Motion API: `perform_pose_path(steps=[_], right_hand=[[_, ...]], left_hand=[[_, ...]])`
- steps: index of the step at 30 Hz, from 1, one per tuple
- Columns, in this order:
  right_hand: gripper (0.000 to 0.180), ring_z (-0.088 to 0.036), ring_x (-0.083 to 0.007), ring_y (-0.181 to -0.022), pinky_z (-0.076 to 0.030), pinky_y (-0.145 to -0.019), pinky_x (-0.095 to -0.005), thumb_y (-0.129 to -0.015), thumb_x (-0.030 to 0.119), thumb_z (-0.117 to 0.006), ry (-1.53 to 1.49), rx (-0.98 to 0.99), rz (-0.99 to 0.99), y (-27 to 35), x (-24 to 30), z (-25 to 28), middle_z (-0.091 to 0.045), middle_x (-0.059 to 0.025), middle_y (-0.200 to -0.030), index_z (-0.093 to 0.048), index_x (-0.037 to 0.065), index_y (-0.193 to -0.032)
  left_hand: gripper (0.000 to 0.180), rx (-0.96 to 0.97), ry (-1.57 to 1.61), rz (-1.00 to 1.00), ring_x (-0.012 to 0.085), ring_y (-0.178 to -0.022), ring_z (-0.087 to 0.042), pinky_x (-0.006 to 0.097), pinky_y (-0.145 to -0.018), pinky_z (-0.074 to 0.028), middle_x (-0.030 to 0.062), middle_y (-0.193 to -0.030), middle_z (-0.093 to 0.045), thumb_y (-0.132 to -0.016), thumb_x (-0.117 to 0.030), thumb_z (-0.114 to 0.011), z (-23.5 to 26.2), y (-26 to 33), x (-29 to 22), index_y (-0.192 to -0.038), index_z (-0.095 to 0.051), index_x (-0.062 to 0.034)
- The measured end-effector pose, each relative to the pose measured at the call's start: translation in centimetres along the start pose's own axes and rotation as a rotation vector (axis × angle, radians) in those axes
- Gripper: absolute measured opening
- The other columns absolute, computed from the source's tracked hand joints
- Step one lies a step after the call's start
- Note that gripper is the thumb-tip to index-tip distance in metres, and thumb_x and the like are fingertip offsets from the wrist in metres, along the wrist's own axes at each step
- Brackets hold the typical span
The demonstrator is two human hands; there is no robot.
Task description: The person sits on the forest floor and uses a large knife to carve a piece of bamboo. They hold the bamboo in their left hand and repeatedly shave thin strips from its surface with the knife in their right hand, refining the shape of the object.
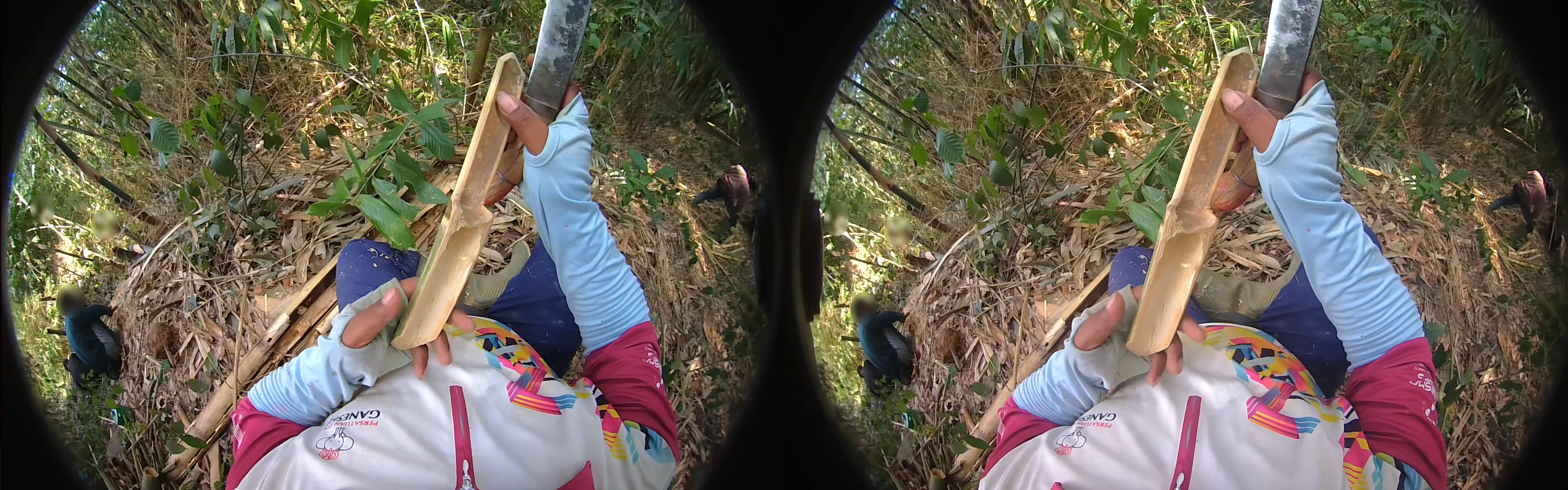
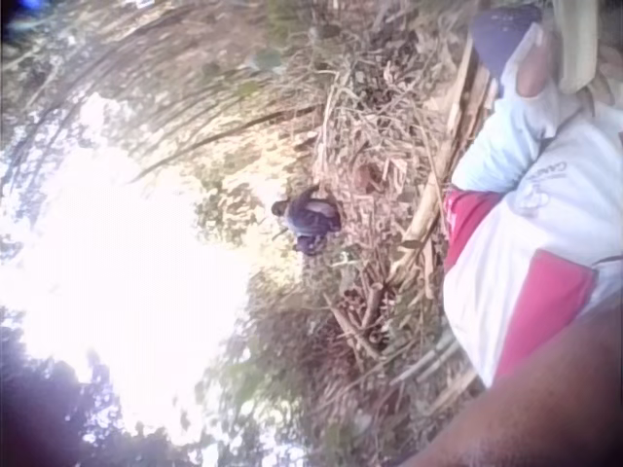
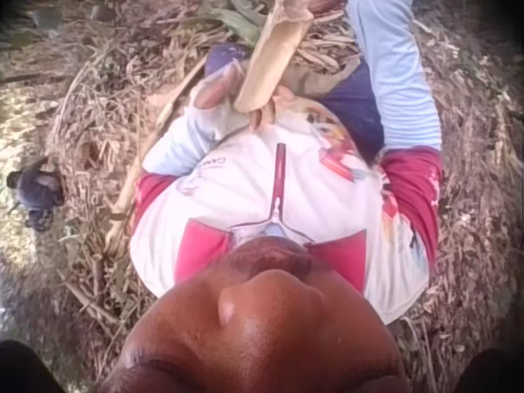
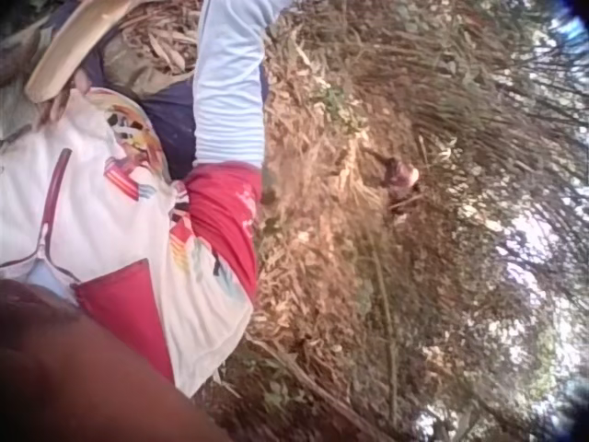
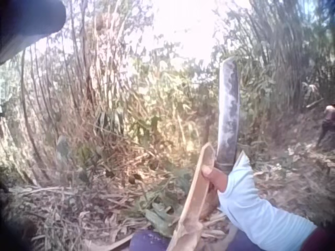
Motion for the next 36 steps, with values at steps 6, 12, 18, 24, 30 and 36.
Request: perform_pose_path(steps=[6,12,18,24,30,36], right_hand=[[0.045,-0.058,-0.0164,-0.062,-0.052,-0.054,-0.0296,-0.098,0.028,-0.053,-0.204,0.195,-0.169,3.0,2.8,2.1,-0.059,-0.0124,-0.093,-0.040,0.003,-0.133],[0.028,-0.051,-0.0137,-0.059,-0.044,-0.056,-0.0285,-0.095,0.027,-0.055,0.337,0.469,-0.536,9.3,4.8,8.2,-0.054,-0.0036,-0.070,-0.051,0.006,-0.113],[0.010,-0.054,-0.0255,-0.058,-0.044,-0.056,-0.0354,-0.088,0.012,-0.061,0.990,0.791,-0.134,10.5,7.8,9.8,-0.054,-0.0090,-0.067,-0.061,0.005,-0.095],[0.011,-0.055,-0.0260,-0.059,-0.044,-0.056,-0.0356,-0.089,0.013,-0.060,1.099,0.787,-0.087,9.5,9.8,8.9,-0.057,-0.0107,-0.069,-0.061,0.004,-0.096],[0.013,-0.055,-0.0264,-0.058,-0.044,-0.056,-0.0354,-0.091,0.013,-0.057,1.029,0.773,-0.220,10.4,9.5,9.3,-0.057,-0.0109,-0.068,-0.060,0.003,-0.098],[0.032,-0.052,-0.0120,-0.053,-0.042,-0.051,-0.0269,-0.100,0.033,-0.046,0.951,0.762,-0.213,12.0,8.0,8.6,-0.054,-0.0019,-0.063,-0.056,0.003,-0.101]], left_hand=[[0.079,-0.112,-0.095,-0.157,0.0075,-0.051,-0.045,0.020,-0.043,-0.034,0.0060,-0.080,-0.055,-0.093,-0.063,-0.042,0.1,-0.4,-0.7,-0.141,-0.031,-0.0009],[0.071,-0.268,-0.204,-0.170,0.0046,-0.050,-0.039,0.019,-0.044,-0.030,0.0036,-0.078,-0.052,-0.092,-0.060,-0.047,0.8,-0.1,-2.8,-0.134,-0.038,-0.0037],[0.066,-0.313,-0.225,-0.220,0.0041,-0.051,-0.037,0.018,-0.045,-0.029,0.0048,-0.076,-0.052,-0.091,-0.057,-0.049,-0.1,0.1,-3.6,-0.130,-0.041,-0.0050],[0.065,-0.380,-0.268,-0.232,0.0052,-0.050,-0.039,0.019,-0.045,-0.030,0.0061,-0.076,-0.055,-0.090,-0.059,-0.049,-1.1,0.6,-3.7,-0.127,-0.043,-0.0057],[0.059,-0.352,-0.356,-0.316,0.0071,-0.055,-0.047,0.021,-0.050,-0.035,0.0065,-0.081,-0.057,-0.097,-0.045,-0.043,-1.1,0.9,-3.9,-0.129,-0.041,0.0037],[0.065,-0.401,-0.289,-0.293,0.0097,-0.054,-0.054,0.021,-0.046,-0.035,0.0063,-0.084,-0.057,-0.096,-0.054,-0.041,-1.3,0.7,-2.9,-0.129,-0.043,0.0017]])
Point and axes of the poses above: each hand's wrist, its own y-axis away from the middle knuckle, its own z-axis out of the back of the hand, x = y × z, the point moved 5 cm from there along -y, towards the middle knuckle
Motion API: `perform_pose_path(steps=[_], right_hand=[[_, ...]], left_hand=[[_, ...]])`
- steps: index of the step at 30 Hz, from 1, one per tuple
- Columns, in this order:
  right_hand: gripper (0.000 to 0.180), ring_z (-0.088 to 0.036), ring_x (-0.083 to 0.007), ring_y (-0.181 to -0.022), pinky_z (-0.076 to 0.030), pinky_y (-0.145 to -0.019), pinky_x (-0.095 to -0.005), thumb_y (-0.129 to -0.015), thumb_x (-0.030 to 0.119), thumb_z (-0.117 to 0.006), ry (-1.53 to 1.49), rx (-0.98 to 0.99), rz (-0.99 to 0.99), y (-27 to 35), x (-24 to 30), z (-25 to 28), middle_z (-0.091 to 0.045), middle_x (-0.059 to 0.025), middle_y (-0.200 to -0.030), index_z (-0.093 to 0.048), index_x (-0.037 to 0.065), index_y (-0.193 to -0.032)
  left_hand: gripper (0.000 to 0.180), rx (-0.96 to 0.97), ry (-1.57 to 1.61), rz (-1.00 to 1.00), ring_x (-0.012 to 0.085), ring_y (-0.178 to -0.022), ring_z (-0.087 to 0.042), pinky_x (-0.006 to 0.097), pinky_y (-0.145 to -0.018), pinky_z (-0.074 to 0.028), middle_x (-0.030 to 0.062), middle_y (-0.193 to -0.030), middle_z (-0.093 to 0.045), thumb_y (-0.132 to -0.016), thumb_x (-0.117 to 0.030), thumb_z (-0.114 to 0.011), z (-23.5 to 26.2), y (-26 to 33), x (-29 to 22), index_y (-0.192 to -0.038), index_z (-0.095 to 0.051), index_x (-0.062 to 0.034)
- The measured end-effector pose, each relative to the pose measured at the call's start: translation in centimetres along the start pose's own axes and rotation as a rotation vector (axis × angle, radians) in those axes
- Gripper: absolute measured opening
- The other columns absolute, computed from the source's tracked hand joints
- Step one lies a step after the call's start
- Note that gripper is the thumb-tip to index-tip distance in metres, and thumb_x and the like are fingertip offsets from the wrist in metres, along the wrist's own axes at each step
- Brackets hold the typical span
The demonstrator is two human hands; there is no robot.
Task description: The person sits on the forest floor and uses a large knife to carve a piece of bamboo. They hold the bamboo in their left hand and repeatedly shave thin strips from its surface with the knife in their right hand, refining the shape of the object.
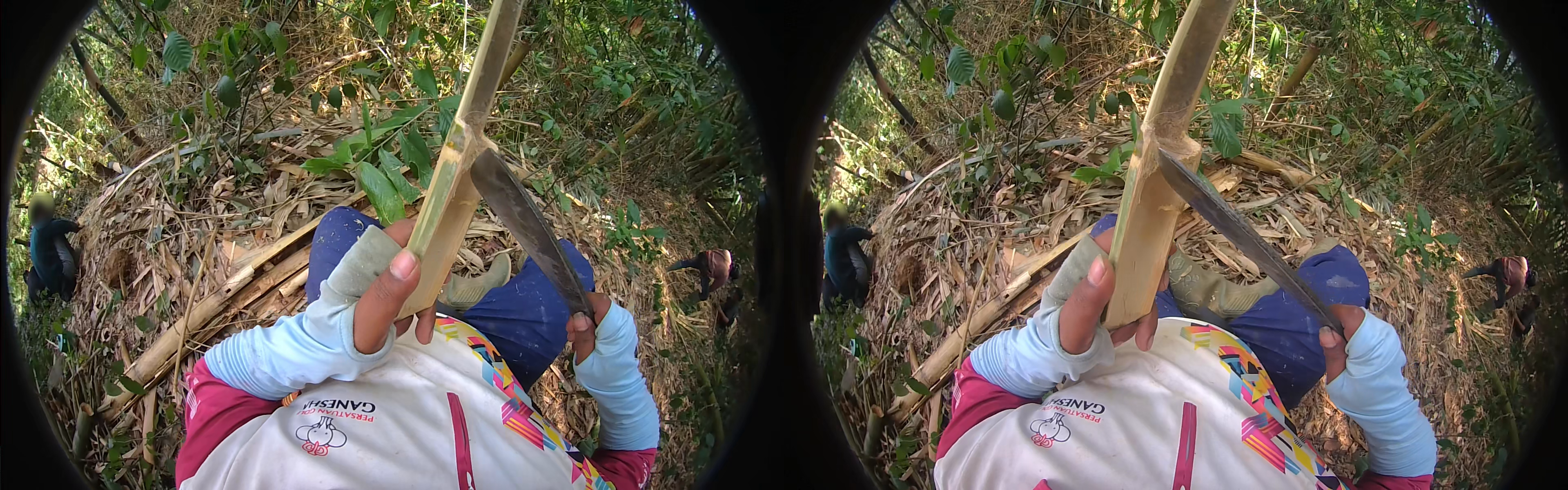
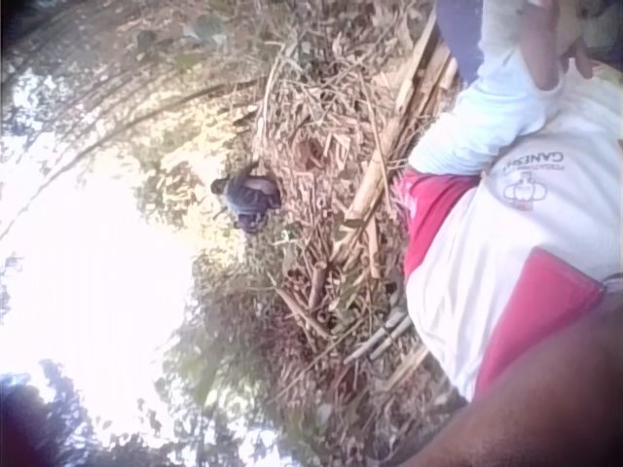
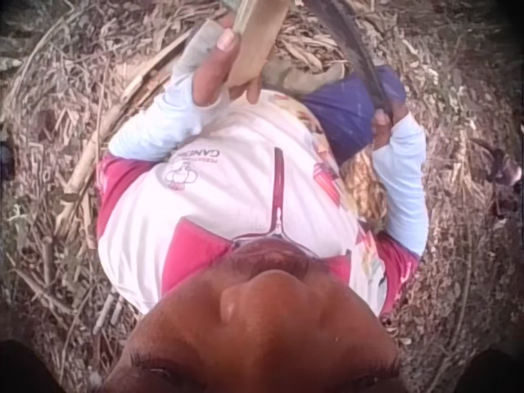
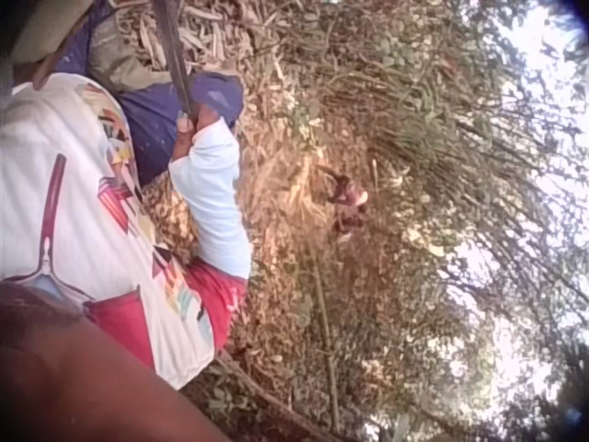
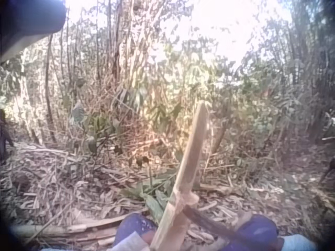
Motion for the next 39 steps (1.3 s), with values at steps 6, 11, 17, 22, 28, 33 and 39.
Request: perform_pose_path(steps=[6,11,17,22,28,33,39], right_hand=[[0.020,-0.055,-0.0127,-0.054,-0.044,-0.050,-0.0286,-0.099,0.021,-0.046,0.050,0.058,-0.004,0.3,0.8,-1.3,-0.054,-0.0017,-0.062,-0.054,0.004,-0.097],[0.009,-0.057,-0.0270,-0.055,-0.044,-0.051,-0.0348,-0.092,0.009,-0.053,0.017,0.129,-0.033,0.3,1.5,-1.2,-0.057,-0.0096,-0.065,-0.055,0.003,-0.098],[0.015,-0.058,-0.0306,-0.056,-0.047,-0.053,-0.0355,-0.089,0.005,-0.056,-0.157,0.265,-0.207,0.9,1.1,-0.5,-0.059,-0.0126,-0.069,-0.057,0.003,-0.103],[0.018,-0.052,-0.0128,-0.047,-0.042,-0.046,-0.0284,-0.098,0.016,-0.047,-0.070,0.130,-0.074,1.2,1.5,0.8,-0.052,-0.0025,-0.056,-0.054,0.004,-0.087],[0.012,-0.053,-0.0218,-0.051,-0.041,-0.049,-0.0331,-0.092,0.010,-0.056,0.198,0.117,-0.099,1.0,3.3,4.2,-0.052,-0.0076,-0.060,-0.056,0.004,-0.082],[0.005,-0.055,-0.0333,-0.059,-0.043,-0.054,-0.0391,-0.085,0.004,-0.063,0.312,0.160,-0.097,0.8,4.8,5.9,-0.055,-0.0137,-0.068,-0.062,0.004,-0.089],[0.008,-0.055,-0.0351,-0.061,-0.043,-0.054,-0.0407,-0.084,0.004,-0.064,0.437,0.084,-0.006,0.9,6.0,6.7,-0.054,-0.0146,-0.069,-0.061,0.004,-0.091]], left_hand=[[0.074,-0.028,-0.082,-0.101,0.0121,-0.049,-0.055,0.022,-0.038,-0.035,0.0074,-0.091,-0.057,-0.091,-0.066,-0.042,-0.3,-0.2,0.3,-0.126,-0.043,-0.0007],[0.078,-0.091,-0.057,-0.098,0.0109,-0.047,-0.052,0.022,-0.038,-0.034,0.0073,-0.089,-0.057,-0.088,-0.069,-0.043,-0.2,-0.5,0.5,-0.124,-0.045,-0.0001],[0.079,-0.116,-0.128,-0.116,0.0100,-0.047,-0.051,0.021,-0.040,-0.034,0.0064,-0.088,-0.057,-0.087,-0.071,-0.043,0.5,-0.5,0.3,-0.122,-0.047,-0.0003],[0.079,-0.185,-0.223,-0.147,0.0094,-0.048,-0.051,0.022,-0.041,-0.034,0.0054,-0.086,-0.056,-0.086,-0.072,-0.043,1.4,-0.5,-0.5,-0.117,-0.050,0.0013],[0.054,-0.094,-0.418,-0.265,0.0107,-0.060,-0.051,0.026,-0.055,-0.039,0.0050,-0.080,-0.055,-0.096,-0.042,-0.046,1.9,-0.4,-1.7,-0.120,-0.053,0.0050],[0.034,-0.051,-0.562,-0.368,0.0198,-0.073,-0.052,0.033,-0.068,-0.042,0.0089,-0.081,-0.055,-0.099,-0.022,-0.048,1.8,-0.3,-2.7,-0.119,-0.054,0.0045],[0.034,-0.025,-0.606,-0.302,0.0239,-0.073,-0.052,0.034,-0.068,-0.042,0.0116,-0.081,-0.055,-0.099,-0.023,-0.048,1.8,0.1,-3.3,-0.117,-0.055,0.0048]])
Point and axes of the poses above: each hand's wrist, its own y-axis away from the middle knuckle, its own z-axis out of the back of the hand, x = y × z, the point moved 5 cm from there along -y, towards the middle knuckle
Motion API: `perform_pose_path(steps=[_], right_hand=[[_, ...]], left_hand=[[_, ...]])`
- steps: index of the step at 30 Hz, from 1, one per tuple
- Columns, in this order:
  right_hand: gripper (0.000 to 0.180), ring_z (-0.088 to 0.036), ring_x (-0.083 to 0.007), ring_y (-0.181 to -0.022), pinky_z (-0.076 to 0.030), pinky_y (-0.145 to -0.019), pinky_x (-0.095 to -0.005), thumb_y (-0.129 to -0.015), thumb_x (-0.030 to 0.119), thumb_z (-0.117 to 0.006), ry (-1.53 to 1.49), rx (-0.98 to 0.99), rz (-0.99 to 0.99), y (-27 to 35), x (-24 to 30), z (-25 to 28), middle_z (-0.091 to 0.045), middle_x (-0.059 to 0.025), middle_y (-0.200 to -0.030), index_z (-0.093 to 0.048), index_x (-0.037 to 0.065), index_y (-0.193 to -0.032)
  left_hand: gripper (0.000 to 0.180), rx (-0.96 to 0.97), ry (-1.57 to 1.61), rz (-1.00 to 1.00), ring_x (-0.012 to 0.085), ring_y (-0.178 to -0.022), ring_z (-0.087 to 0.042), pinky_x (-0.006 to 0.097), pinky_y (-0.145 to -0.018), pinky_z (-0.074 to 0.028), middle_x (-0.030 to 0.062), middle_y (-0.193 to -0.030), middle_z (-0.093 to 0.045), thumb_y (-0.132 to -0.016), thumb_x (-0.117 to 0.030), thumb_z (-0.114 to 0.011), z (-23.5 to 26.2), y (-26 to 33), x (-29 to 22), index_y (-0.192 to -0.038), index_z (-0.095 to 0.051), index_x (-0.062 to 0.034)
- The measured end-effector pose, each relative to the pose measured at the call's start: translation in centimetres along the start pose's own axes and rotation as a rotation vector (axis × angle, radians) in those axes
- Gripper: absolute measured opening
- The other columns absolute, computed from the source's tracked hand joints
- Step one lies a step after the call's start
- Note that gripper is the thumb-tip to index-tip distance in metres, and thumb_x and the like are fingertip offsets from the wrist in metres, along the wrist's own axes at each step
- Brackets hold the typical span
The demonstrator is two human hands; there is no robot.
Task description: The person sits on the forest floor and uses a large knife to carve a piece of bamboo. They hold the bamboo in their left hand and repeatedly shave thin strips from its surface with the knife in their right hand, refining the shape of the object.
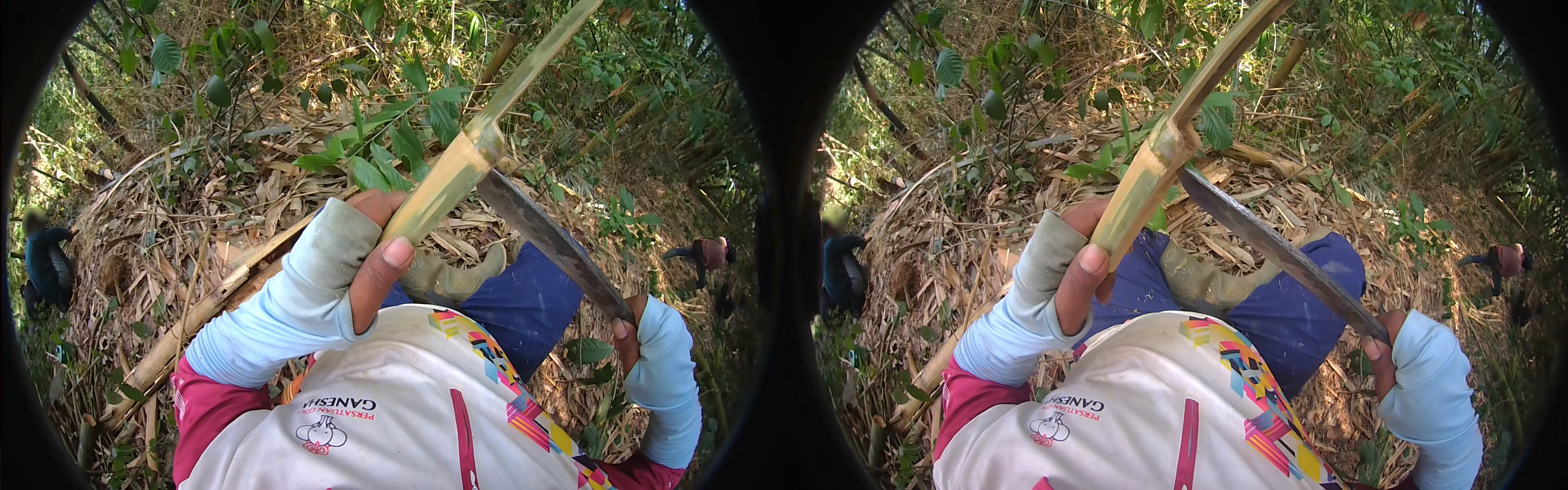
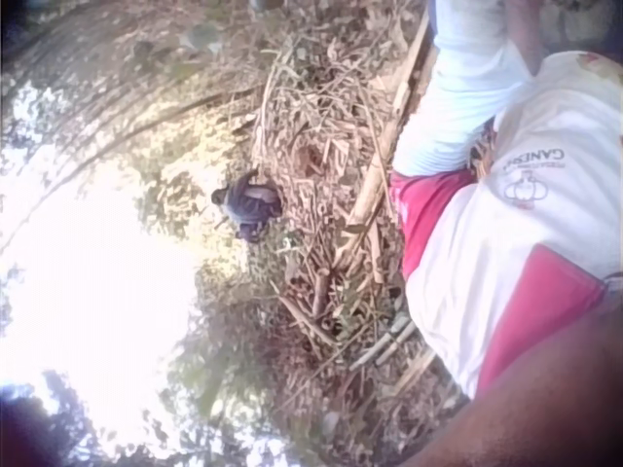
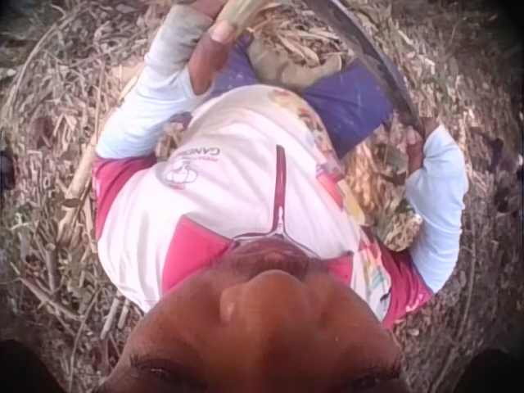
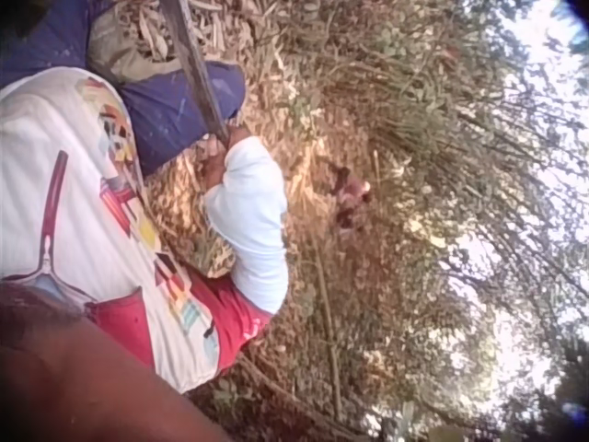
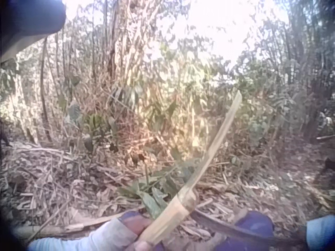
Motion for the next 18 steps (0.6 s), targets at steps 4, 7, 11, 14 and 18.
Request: perform_pose_path(steps=[4,7,11,14,18], right_hand=[[0.006,-0.055,-0.0366,-0.061,-0.043,-0.054,-0.0420,-0.085,0.005,-0.064,0.052,0.046,-0.026,-0.3,0.6,0.1,-0.053,-0.0154,-0.067,-0.059,0.005,-0.088],[0.006,-0.055,-0.0386,-0.060,-0.042,-0.053,-0.0431,-0.085,0.007,-0.063,0.095,0.095,-0.047,-0.3,0.7,0.0,-0.052,-0.0161,-0.063,-0.057,0.005,-0.086],[0.008,-0.053,-0.0402,-0.059,-0.041,-0.053,-0.0449,-0.086,0.009,-0.063,0.088,0.155,-0.059,-0.5,0.9,0.0,-0.050,-0.0168,-0.060,-0.057,0.005,-0.086],[0.008,-0.053,-0.0403,-0.059,-0.041,-0.053,-0.0458,-0.086,0.011,-0.063,0.092,0.200,-0.058,-0.6,0.9,-0.2,-0.050,-0.0167,-0.061,-0.057,0.005,-0.087],[0.012,-0.053,-0.0382,-0.062,-0.041,-0.056,-0.0450,-0.087,0.012,-0.064,0.083,0.236,-0.043,-0.4,0.7,-0.5,-0.051,-0.0165,-0.065,-0.060,0.005,-0.096]], left_hand=[[0.035,0.052,-0.066,-0.032,0.0241,-0.069,-0.052,0.035,-0.065,-0.041,0.0119,-0.077,-0.053,-0.099,-0.025,-0.048,0.6,-0.5,-0.2,-0.113,-0.057,0.0050],[0.036,0.101,-0.120,-0.067,0.0258,-0.066,-0.051,0.037,-0.063,-0.040,0.0122,-0.073,-0.051,-0.099,-0.028,-0.047,0.9,-0.9,-0.3,-0.108,-0.058,0.0047],[0.036,0.131,-0.134,-0.022,0.0279,-0.068,-0.050,0.038,-0.065,-0.040,0.0131,-0.074,-0.051,-0.099,-0.028,-0.047,1.1,-0.7,-0.1,-0.107,-0.058,0.0046],[0.036,0.114,-0.140,-0.047,0.0282,-0.070,-0.050,0.038,-0.066,-0.041,0.0136,-0.075,-0.051,-0.099,-0.028,-0.047,1.1,-0.6,0.3,-0.107,-0.058,0.0050],[0.036,0.101,-0.122,-0.049,0.0268,-0.071,-0.051,0.036,-0.067,-0.041,0.0137,-0.077,-0.052,-0.099,-0.027,-0.047,1.1,-0.4,0.8,-0.109,-0.057,0.0058]])
Point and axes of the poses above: each hand's wrist, its own y-axis away from the middle knuckle, its own z-axis out of the back of the hand, x = y × z, the point moved 5 cm from there along -y, towards the middle knuckle
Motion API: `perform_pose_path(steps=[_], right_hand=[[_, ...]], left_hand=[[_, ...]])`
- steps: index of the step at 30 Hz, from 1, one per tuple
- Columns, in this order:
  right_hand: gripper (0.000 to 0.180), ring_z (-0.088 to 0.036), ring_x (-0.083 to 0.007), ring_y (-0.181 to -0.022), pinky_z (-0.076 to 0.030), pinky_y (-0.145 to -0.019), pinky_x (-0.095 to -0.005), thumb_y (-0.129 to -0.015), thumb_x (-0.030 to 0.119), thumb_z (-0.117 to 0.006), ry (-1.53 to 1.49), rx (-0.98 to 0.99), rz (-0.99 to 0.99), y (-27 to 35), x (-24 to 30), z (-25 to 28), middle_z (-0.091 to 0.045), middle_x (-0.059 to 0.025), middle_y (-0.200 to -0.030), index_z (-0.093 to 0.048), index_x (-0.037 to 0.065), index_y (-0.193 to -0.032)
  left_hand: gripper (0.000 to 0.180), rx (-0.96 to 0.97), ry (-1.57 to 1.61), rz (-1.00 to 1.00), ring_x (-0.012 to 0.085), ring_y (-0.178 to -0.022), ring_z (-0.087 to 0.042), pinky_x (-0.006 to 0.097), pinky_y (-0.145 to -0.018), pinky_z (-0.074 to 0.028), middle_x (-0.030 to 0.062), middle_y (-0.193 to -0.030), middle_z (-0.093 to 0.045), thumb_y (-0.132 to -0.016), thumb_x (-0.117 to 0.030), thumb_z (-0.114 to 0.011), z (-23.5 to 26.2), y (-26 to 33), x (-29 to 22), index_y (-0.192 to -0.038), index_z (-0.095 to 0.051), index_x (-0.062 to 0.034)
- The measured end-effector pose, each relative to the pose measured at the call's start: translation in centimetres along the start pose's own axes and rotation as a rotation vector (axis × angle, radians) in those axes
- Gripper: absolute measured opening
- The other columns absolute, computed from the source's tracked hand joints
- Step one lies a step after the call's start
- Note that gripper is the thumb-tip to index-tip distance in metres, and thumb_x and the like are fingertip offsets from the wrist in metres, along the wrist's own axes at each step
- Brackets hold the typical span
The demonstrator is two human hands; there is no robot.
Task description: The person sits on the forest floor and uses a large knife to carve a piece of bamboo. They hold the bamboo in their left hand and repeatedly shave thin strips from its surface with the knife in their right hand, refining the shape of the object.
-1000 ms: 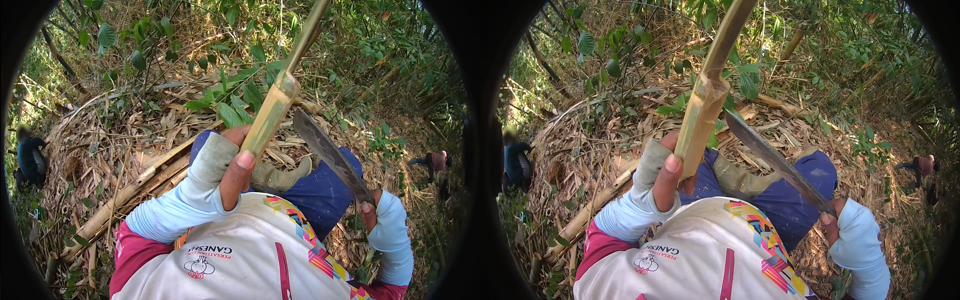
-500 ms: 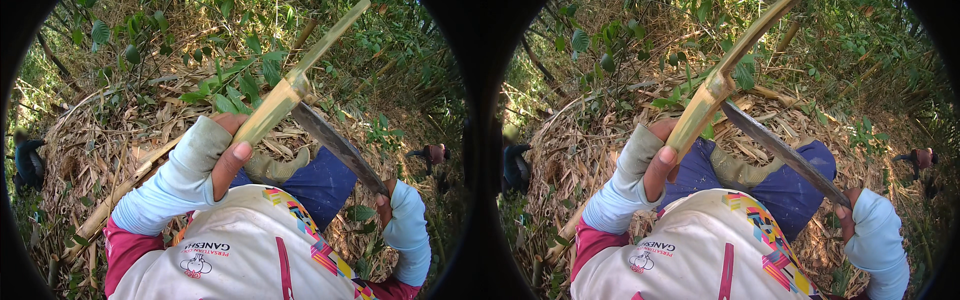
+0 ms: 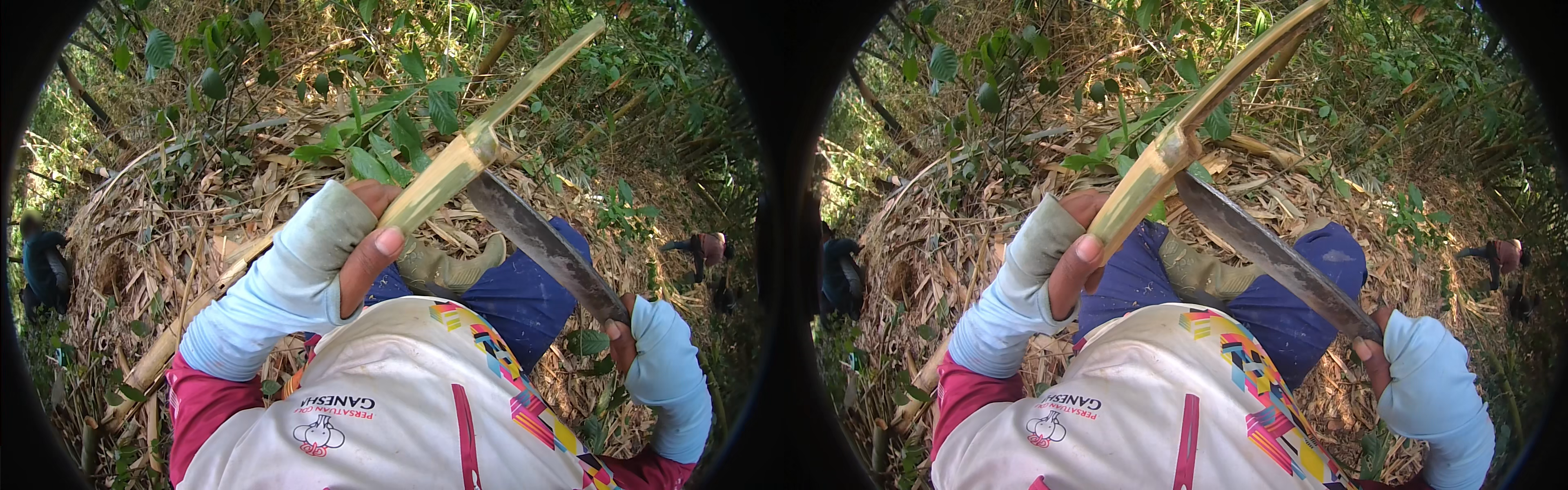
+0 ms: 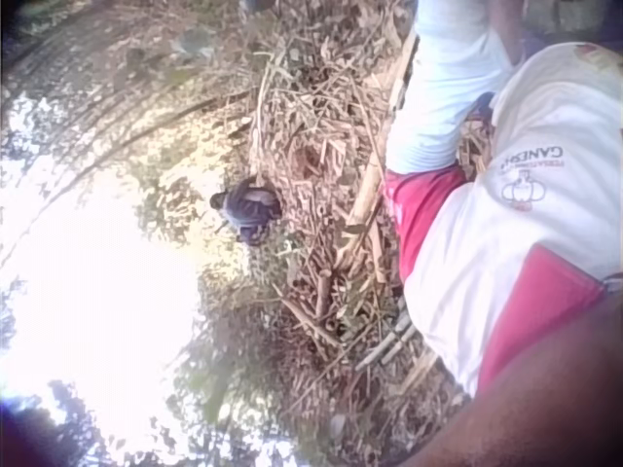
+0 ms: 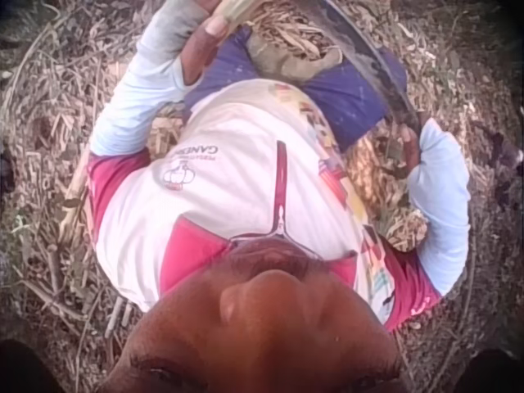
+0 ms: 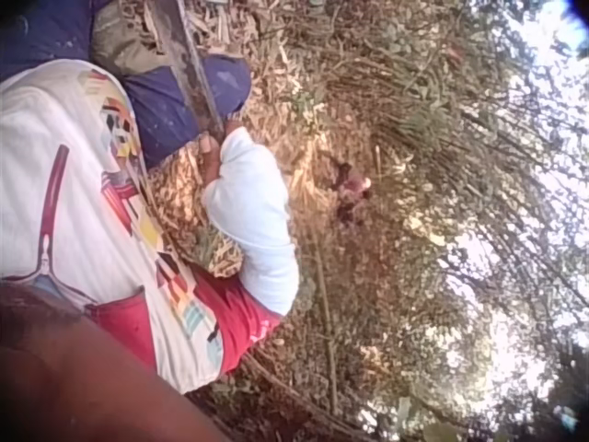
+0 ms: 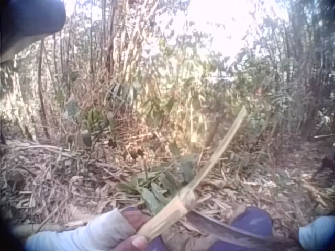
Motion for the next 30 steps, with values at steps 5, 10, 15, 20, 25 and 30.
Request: perform_pose_path(steps=[5,10,15,20,25,30], right_hand=[[0.018,-0.053,-0.0350,-0.064,-0.042,-0.059,-0.0429,-0.089,0.016,-0.062,-0.239,0.181,-0.070,-0.1,-1.0,-1.6,-0.054,-0.0153,-0.069,-0.062,0.005,-0.103],[0.019,-0.054,-0.0350,-0.067,-0.043,-0.061,-0.0432,-0.092,0.020,-0.059,-0.374,0.332,-0.130,-0.6,-0.9,-2.4,-0.056,-0.0151,-0.071,-0.062,0.005,-0.103],[0.019,-0.054,-0.0362,-0.070,-0.044,-0.064,-0.0436,-0.092,0.020,-0.058,-0.359,0.372,-0.138,-0.4,-1.1,-3.0,-0.056,-0.0161,-0.073,-0.061,0.004,-0.102],[0.018,-0.053,-0.0359,-0.069,-0.044,-0.065,-0.0428,-0.093,0.022,-0.057,-0.365,0.325,-0.044,-0.3,-1.4,-3.9,-0.056,-0.0156,-0.073,-0.060,0.004,-0.096],[0.024,-0.054,-0.0293,-0.064,-0.043,-0.063,-0.0401,-0.095,0.026,-0.056,-0.494,0.451,-0.160,-0.8,-1.2,-4.2,-0.054,-0.0086,-0.061,-0.059,0.008,-0.080],[0.030,-0.054,-0.0253,-0.056,-0.043,-0.057,-0.0373,-0.096,0.028,-0.053,-0.523,0.508,-0.184,-0.9,-1.0,-4.3,-0.052,-0.0040,-0.054,-0.056,0.009,-0.072]], left_hand=[[0.036,-0.025,0.077,0.031,0.0242,-0.071,-0.053,0.034,-0.067,-0.041,0.0129,-0.079,-0.054,-0.099,-0.025,-0.047,-0.6,0.4,0.7,-0.113,-0.057,0.0063],[0.035,-0.038,0.083,0.038,0.0233,-0.069,-0.052,0.033,-0.066,-0.041,0.0122,-0.078,-0.054,-0.099,-0.024,-0.047,-1.4,0.8,1.3,-0.113,-0.057,0.0063],[0.035,-0.016,0.073,0.039,0.0234,-0.070,-0.053,0.033,-0.066,-0.041,0.0121,-0.078,-0.053,-0.099,-0.024,-0.047,-1.7,0.9,1.6,-0.114,-0.057,0.0061],[0.035,-0.008,0.045,0.025,0.0241,-0.070,-0.054,0.034,-0.066,-0.042,0.0128,-0.078,-0.053,-0.099,-0.024,-0.048,-1.8,0.8,1.6,-0.114,-0.056,0.0066],[0.037,0.024,0.040,0.037,0.0249,-0.070,-0.054,0.034,-0.066,-0.042,0.0135,-0.078,-0.054,-0.099,-0.024,-0.047,-1.8,0.6,1.6,-0.114,-0.056,0.0075],[0.038,0.029,0.104,0.020,0.0239,-0.067,-0.054,0.034,-0.063,-0.042,0.0135,-0.077,-0.054,-0.099,-0.024,-0.045,-2.1,0.7,2.1,-0.116,-0.056,0.0082]])
Point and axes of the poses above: each hand's wrist, its own y-axis away from the middle knuckle, its own z-axis out of the back of the hand, x = y × z, the point moved 5 cm from there along -y, towards the middle knuckle
